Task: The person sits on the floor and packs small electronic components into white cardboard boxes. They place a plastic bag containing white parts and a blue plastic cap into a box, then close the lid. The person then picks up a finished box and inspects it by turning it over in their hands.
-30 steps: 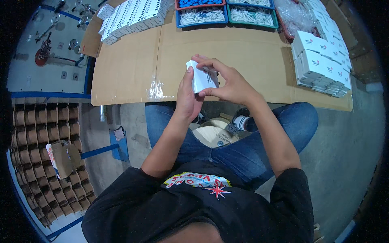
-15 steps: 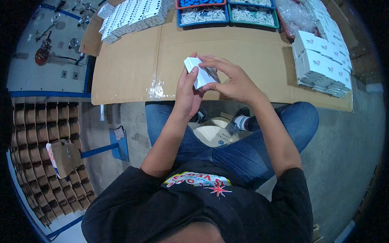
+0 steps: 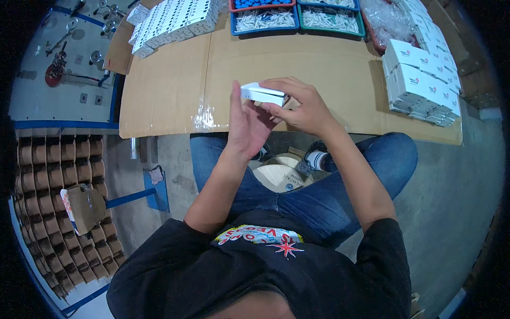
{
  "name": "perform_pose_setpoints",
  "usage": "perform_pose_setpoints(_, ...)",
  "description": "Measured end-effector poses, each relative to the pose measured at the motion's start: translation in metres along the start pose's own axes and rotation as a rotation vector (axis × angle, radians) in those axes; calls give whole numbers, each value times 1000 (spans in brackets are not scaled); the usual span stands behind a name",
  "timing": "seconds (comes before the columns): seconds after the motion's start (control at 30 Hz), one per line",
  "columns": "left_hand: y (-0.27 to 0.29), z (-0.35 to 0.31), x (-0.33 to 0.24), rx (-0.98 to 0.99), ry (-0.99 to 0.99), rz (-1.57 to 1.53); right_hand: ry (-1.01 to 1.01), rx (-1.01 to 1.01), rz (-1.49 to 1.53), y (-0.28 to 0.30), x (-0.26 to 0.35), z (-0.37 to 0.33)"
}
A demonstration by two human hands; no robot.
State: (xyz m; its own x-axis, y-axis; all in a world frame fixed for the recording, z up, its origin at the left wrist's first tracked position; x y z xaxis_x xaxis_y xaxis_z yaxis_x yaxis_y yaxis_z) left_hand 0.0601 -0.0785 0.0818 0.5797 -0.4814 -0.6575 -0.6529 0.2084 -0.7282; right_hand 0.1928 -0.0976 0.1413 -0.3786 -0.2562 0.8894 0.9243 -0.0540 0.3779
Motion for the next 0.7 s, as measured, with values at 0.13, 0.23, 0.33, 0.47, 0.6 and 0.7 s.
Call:
perform_pose_setpoints(0.13,2,-1,2,-69,-34,136,1,30,-5,0,0,0)
perform_pose_setpoints(0.23,-10,-3,3,-58,-14,53,47,-15,13,-3,12,0)
perform_pose_setpoints(0.33,-9,-2,8,-25,11,-7,83,3,15,-7,9,0)
perform_pose_setpoints(0.47,-13,-3,12,-106,9,-72,122,2,-112,-5,8,-2)
perform_pose_setpoints(0.6,-6,-1,21,-46,60,-102,116,23,-157,-6,7,-3)
perform_pose_setpoints(0.7,-3,-1,25,-15,106,-155,71,24,-124,-5,5,-3)
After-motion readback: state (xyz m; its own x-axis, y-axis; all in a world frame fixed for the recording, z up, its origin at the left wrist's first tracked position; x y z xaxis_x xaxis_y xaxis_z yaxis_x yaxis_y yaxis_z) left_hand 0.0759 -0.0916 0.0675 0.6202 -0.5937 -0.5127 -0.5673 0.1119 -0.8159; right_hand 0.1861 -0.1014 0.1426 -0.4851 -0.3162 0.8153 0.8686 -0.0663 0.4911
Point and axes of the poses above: each hand's wrist, its own z-axis towards the middle knuckle, its own y-axis out of the back of the hand, x = y × z, the point moved 7 cm from there along z, towards the middle knuckle, and after that the axes turned 9 degrees about -y, right-handed, at the moved point
